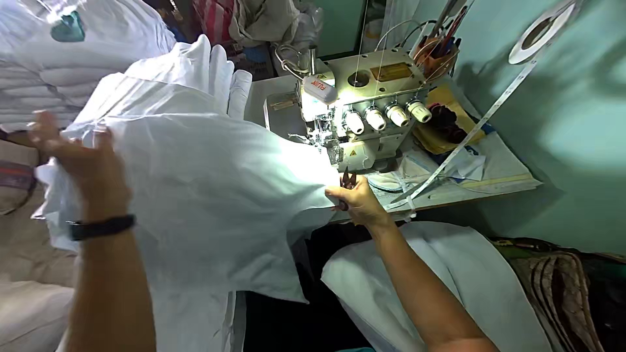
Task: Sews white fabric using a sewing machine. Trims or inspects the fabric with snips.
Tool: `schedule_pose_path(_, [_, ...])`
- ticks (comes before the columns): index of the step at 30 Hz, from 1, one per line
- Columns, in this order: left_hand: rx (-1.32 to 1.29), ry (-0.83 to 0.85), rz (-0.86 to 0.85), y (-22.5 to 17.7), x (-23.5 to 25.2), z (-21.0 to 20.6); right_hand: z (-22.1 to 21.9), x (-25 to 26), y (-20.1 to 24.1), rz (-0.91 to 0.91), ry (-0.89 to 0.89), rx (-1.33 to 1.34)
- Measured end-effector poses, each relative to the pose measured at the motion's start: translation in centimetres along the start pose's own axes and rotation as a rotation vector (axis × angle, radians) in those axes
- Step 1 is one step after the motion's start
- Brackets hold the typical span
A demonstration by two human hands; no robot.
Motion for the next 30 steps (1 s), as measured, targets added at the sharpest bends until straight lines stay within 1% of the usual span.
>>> schedule_pose_path(2, [0.106, 0.196, -0.191, -1.9, -2.9, -3.3, 0.1, -0.4, -1.2, -0.115, -0.048, -0.032])
schedule_pose_path(4, [0.091, 0.374, -0.274, -3.0, -5.2, -6.4, 0.1, -1.0, -1.9, -0.162, -0.097, -0.034])
schedule_pose_path(5, [0.060, 0.436, -0.335, -3.4, -5.9, -7.8, 0.1, -1.2, -2.1, -0.162, -0.123, -0.024])
schedule_pose_path(8, [-0.043, 0.519, -0.512, -4.9, -5.9, -12.1, -0.3, -1.8, -2.4, -0.119, -0.179, -0.009])
schedule_pose_path(11, [-0.045, 0.634, -0.561, -6.3, -5.2, -16.4, -1.0, -2.0, -2.9, -0.026, -0.219, -0.061])
schedule_pose_path(13, [0.024, 0.770, -0.534, -6.2, -4.8, -18.7, -1.4, -2.6, -3.1, 0.070, -0.225, -0.128])
schedule_pose_path(14, [0.062, 0.828, -0.532, -6.2, -4.8, -19.3, -1.6, -3.2, -2.7, 0.110, -0.194, -0.177])
schedule_pose_path(15, [0.086, 0.850, -0.550, -6.6, -5.1, -19.1, -1.7, -4.4, -2.1, 0.147, -0.117, -0.227])
schedule_pose_path(16, [0.109, 0.840, -0.588, -7.4, -5.7, -18.0, -1.6, -5.8, -1.2, 0.189, 0.000, -0.243])
schedule_pose_path(18, [0.129, 0.756, -0.708, -10.1, -8.0, -13.4, -1.3, -9.0, 0.0, 0.241, 0.293, -0.144])
schedule_pose_path(19, [0.112, 0.716, -0.779, -11.4, -9.5, -10.7, -1.1, -10.2, 0.1, 0.223, 0.410, -0.083])
schedule_pose_path(20, [0.051, 0.687, -0.827, -12.3, -10.8, -8.8, -0.8, -10.8, -0.2, 0.191, 0.454, -0.065])
schedule_pose_path(21, [-0.016, 0.674, -0.853, -12.5, -12.0, -7.7, -0.6, -11.1, -0.7, 0.149, 0.394, -0.101])
schedule_pose_path(22, [-0.063, 0.655, -0.860, -12.0, -12.9, -7.5, -0.3, -10.9, -1.3, 0.107, 0.272, -0.182])
schedule_pose_path(23, [-0.081, 0.623, -0.862, -11.0, -13.4, -8.2, -0.1, -10.2, -2.2, 0.083, 0.133, -0.282])
schedule_pose_path(24, [-0.080, 0.596, -0.856, -9.8, -13.5, -9.4, 0.3, -9.3, -3.1, 0.099, -0.003, -0.387])
schedule_pose_path(26, [-0.091, 0.592, -0.819, -7.5, -13.2, -11.6, 0.9, -7.3, -5.1, 0.208, -0.208, -0.549])
schedule_pose_path(28, [-0.140, 0.599, -0.793, -6.5, -12.5, -12.9, 1.2, -6.0, -5.9, 0.249, -0.305, -0.612])
schedule_pose_path(30, [-0.155, 0.590, -0.787, -6.3, -11.8, -13.5, 1.1, -5.5, -5.8, 0.171, -0.313, -0.556])
Point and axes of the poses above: each hand's wrist, its own x-axis towards the middle knuckle, its own z-axis out of the back of the hand, y = z × x, the point moved 1 cm from there along x, towards the middle knuckle
